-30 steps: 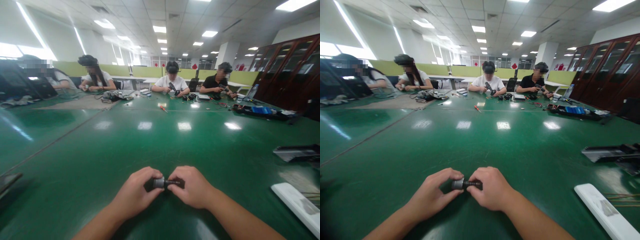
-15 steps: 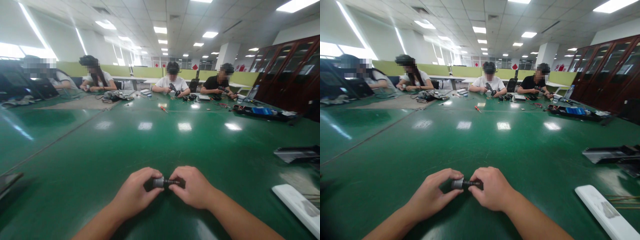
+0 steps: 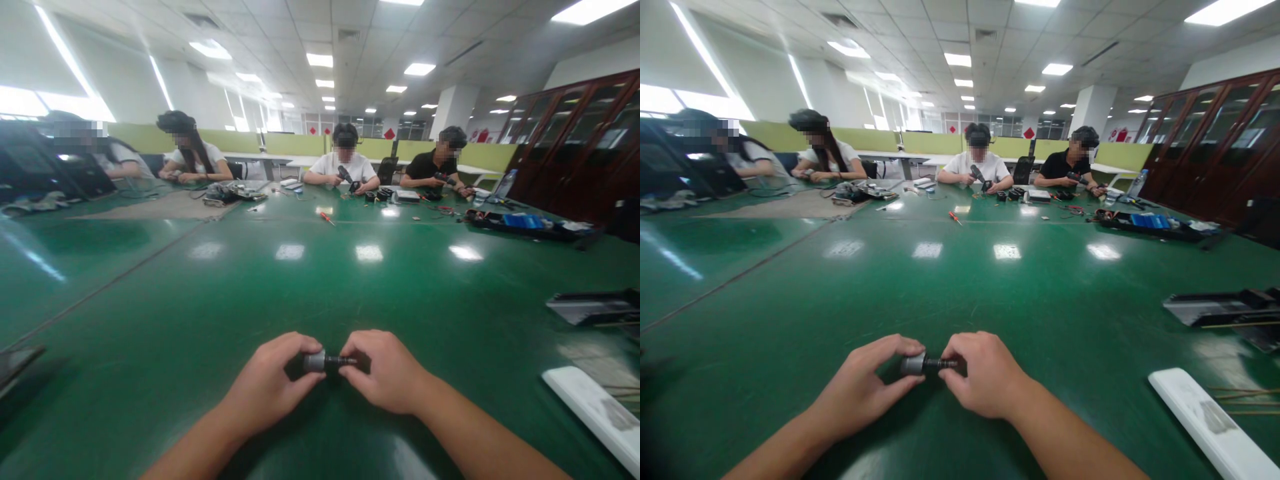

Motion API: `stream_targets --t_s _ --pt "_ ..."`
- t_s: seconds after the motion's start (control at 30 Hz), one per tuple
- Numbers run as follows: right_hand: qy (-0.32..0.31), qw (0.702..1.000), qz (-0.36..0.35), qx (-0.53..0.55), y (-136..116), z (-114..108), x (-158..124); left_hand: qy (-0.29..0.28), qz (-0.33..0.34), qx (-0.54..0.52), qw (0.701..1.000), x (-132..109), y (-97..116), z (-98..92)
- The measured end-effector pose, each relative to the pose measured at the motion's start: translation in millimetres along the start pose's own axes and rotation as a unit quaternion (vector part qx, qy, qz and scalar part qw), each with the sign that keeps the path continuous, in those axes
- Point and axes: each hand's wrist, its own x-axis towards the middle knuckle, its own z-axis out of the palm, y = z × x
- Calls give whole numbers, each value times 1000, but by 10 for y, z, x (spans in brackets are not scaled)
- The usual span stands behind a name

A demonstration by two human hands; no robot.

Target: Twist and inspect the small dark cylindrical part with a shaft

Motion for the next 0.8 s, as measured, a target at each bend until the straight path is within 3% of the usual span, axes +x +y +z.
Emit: stream_targets --t_s 0.8 --pt "2 1000 11 -1 11 -32 -5 12 -3 3 1000 21 13 -26"
